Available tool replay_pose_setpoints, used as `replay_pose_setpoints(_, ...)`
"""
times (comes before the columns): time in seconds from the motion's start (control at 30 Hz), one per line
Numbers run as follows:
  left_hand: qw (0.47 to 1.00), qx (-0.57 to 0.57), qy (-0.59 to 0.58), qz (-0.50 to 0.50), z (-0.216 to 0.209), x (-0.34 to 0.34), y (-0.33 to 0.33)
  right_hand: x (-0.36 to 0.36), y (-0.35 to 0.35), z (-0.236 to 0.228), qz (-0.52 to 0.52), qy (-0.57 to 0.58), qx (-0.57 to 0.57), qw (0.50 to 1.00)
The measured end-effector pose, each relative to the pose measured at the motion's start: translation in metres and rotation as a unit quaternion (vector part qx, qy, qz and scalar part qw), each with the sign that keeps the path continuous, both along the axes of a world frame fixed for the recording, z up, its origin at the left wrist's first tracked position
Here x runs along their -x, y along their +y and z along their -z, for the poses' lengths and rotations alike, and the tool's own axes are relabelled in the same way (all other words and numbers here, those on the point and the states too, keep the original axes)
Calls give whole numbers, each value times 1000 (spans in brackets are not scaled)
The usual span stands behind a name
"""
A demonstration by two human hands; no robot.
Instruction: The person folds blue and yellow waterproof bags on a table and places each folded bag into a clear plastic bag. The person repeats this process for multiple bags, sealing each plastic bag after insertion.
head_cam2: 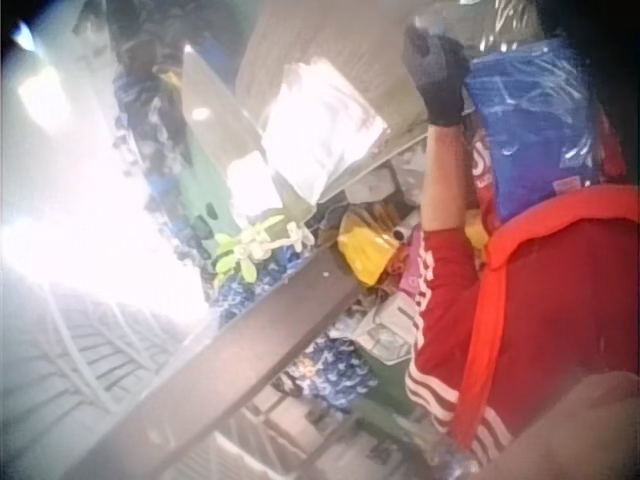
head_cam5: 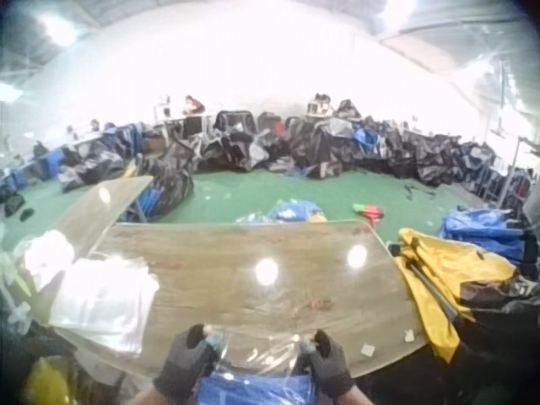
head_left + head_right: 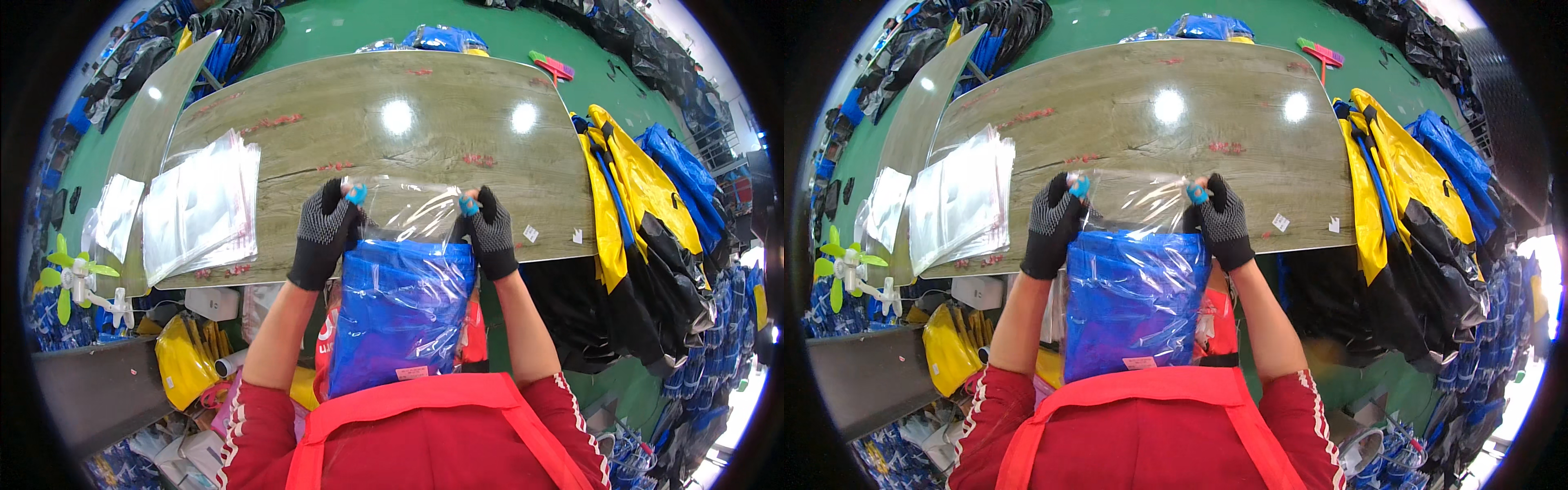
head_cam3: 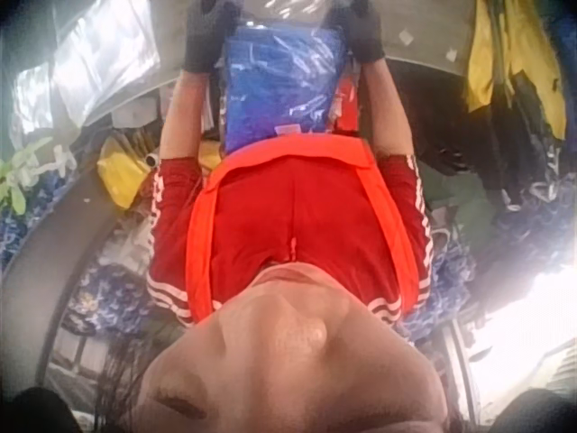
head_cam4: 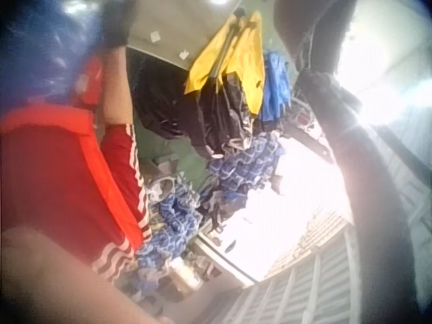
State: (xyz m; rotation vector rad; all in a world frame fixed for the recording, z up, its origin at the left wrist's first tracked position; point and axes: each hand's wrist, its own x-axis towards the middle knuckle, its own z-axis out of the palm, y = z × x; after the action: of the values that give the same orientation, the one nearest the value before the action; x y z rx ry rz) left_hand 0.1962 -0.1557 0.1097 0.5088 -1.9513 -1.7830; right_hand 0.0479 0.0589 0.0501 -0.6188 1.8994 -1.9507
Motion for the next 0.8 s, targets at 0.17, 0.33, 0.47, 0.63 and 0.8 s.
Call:
replay_pose_setpoints(0.17,998,19,-24,57,-62,46,-8,36,-77,-10,-30,3,-3,1000)
replay_pose_setpoints(0.33,948,270,109,131,-119,71,19,29,-136,-58,-285,-261,416,824)
replay_pose_setpoints(0.47,957,211,182,77,-116,43,-8,20,-140,-87,-416,-275,496,711)
replay_pose_setpoints(0.63,963,-170,25,208,-31,-2,-28,25,-129,-68,-324,-316,375,809)
replay_pose_setpoints(0.8,986,-117,-109,35,38,-41,-9,26,-60,-21,-304,-323,176,879)
